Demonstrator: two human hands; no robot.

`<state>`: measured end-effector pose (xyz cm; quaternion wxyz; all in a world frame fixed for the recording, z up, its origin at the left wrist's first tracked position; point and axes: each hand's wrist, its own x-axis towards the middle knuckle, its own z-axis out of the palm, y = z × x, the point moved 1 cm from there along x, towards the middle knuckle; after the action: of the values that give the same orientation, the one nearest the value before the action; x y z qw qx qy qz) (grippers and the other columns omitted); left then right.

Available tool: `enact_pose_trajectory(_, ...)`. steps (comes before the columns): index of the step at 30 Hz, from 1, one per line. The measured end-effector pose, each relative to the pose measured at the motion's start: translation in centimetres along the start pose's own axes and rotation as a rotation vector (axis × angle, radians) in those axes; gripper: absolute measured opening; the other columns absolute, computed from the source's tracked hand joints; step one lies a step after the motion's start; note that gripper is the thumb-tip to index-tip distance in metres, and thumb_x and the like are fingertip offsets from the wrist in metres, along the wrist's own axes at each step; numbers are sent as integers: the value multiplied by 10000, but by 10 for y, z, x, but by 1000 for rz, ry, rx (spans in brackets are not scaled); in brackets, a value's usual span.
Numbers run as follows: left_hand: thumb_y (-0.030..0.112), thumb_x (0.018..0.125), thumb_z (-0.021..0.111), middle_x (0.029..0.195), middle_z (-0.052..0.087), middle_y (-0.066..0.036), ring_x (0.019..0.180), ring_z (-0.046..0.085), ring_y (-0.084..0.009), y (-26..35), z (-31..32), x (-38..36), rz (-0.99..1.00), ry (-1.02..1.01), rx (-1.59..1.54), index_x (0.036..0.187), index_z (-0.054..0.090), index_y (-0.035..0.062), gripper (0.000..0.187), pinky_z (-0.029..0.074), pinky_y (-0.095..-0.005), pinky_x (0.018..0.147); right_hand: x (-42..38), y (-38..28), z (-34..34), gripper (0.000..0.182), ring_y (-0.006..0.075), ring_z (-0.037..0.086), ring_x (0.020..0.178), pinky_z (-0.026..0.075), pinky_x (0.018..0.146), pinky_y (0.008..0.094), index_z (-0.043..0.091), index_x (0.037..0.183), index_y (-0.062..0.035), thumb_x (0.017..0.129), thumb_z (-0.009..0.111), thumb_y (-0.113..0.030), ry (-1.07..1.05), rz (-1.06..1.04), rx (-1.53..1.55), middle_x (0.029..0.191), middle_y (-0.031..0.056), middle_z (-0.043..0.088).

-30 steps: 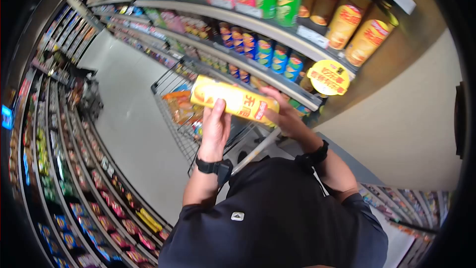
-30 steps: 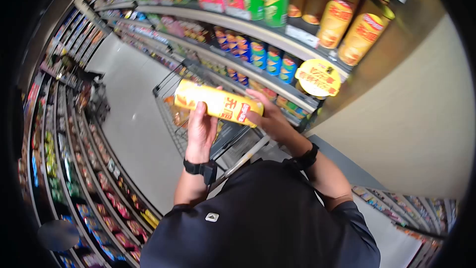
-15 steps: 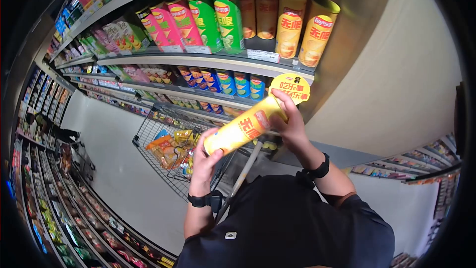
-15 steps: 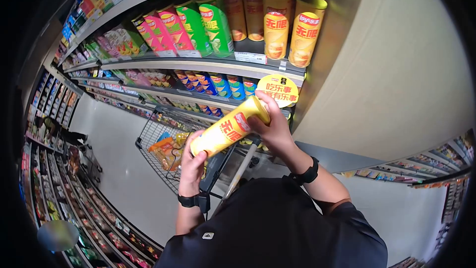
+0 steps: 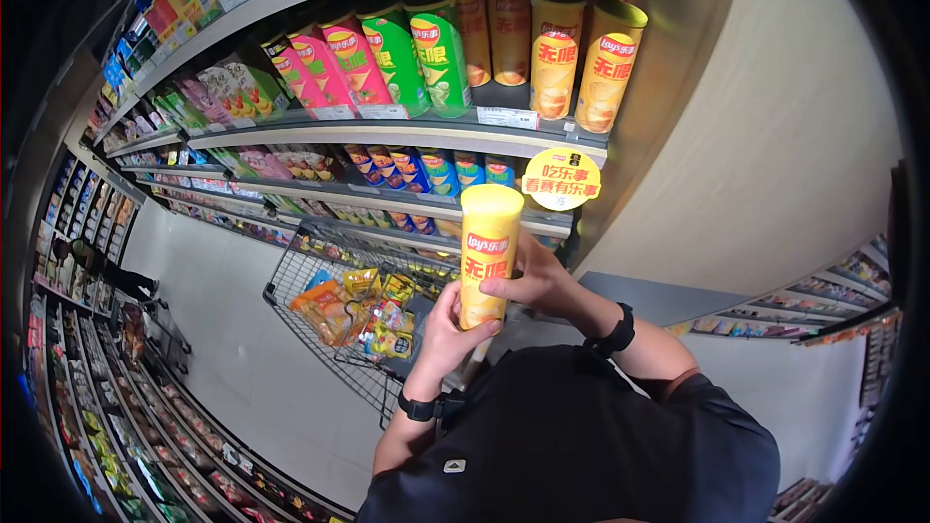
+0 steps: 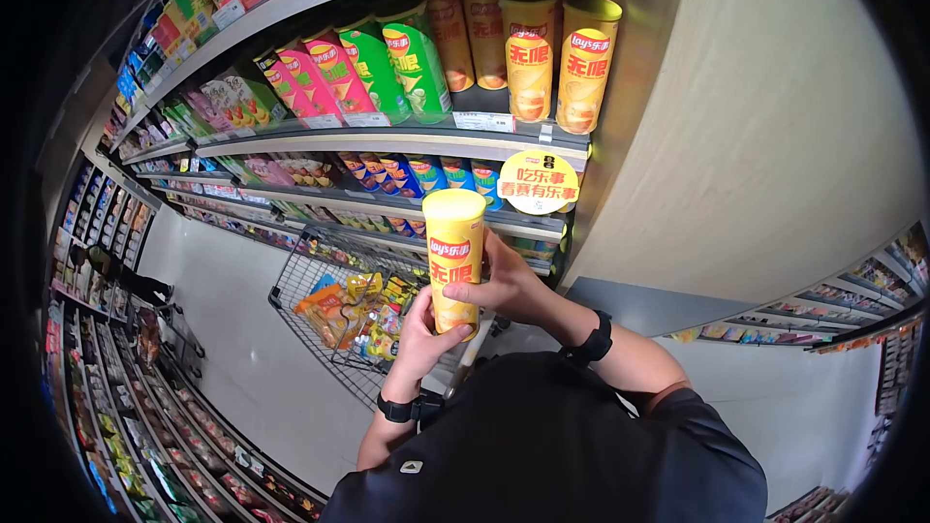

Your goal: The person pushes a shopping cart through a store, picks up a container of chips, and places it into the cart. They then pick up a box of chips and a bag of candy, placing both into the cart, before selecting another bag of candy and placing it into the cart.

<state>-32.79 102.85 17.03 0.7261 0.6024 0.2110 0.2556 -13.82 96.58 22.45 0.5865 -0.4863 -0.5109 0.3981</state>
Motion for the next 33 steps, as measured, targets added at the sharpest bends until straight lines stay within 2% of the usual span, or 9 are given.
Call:
enact_pose_trajectory(3,65,827,858,1255,656,-79,1136,632,-146,-4,-1,2,94,38,65,1419,518,27,684,528,-303,937,0,-22,-3,826,208,597,1228,472,1055,377,436,1451,-12,821,862,-336,-1,-25,-248,1324,144,632)
enact_pose_trajectory(5,79,837,852,1264,656,-98,1145,636,-159,-10,-6,5,192,236,168,1457,512,20,710,539,-303,919,3,-40,-8,840,231,630,1215,484,1050,374,478,1427,-2,781,903,-329,64,-62,-376,1294,157,664)
enact_pose_trajectory(7,64,856,826,1254,659,-106,1134,641,-160,-15,-14,6,192,268,234,1468,509,11,691,544,-297,909,11,-68,-18,818,269,674,1163,515,1019,382,536,1378,9,736,937,-302,167,-297,-393,1256,166,687)
enact_pose_trajectory(8,50,865,812,1246,662,-100,1120,642,-148,-17,-17,6,163,270,199,1464,511,10,672,542,-288,903,20,-75,-28,787,299,699,1125,549,975,393,576,1329,14,707,957,-280,203,-623,-720,1244,182,692)
enact_pose_trajectory(9,36,874,798,1237,665,-95,1106,644,-136,-20,-20,6,134,271,163,1461,513,8,653,541,-278,898,24,-94,-28,775,311,712,1094,568,943,407,566,1326,13,713,949,-265,373,-371,-694,1228,185,692)
enact_pose_trajectory(13,39,924,762,1127,705,-58,1020,663,-106,-47,-33,-2,75,234,114,1424,544,8,547,530,-239,857,70,-124,-47,805,345,675,1139,543,975,434,522,1349,3,704,940,-233,621,-497,-727,1231,193,660)
enact_pose_trajectory(21,68,952,749,1061,718,-28,957,658,-77,-71,-51,-20,20,257,89,1319,632,6,391,519,-227,846,137,-127,-61,795,377,599,1229,518,1005,449,498,1394,-56,714,903,-124,668,-720,-861,1298,168,595)
enact_pose_trajectory(29,65,970,725,1009,721,-4,916,654,-61,-76,-66,-23,32,294,58,1297,642,-2,344,514,-218,834,169,-101,-73,823,393,584,1265,502,1055,447,473,1424,-15,727,894,-133,731,-577,-891,1344,202,588)
enact_pose_trajectory(33,67,972,721,994,723,-4,892,651,-54,-79,-68,-25,23,298,78,1281,646,-12,328,511,-213,820,173,-97,-76,784,413,607,1230,505,1035,465,469,1393,11,753,889,-160,744,-477,-865,1264,253,634)
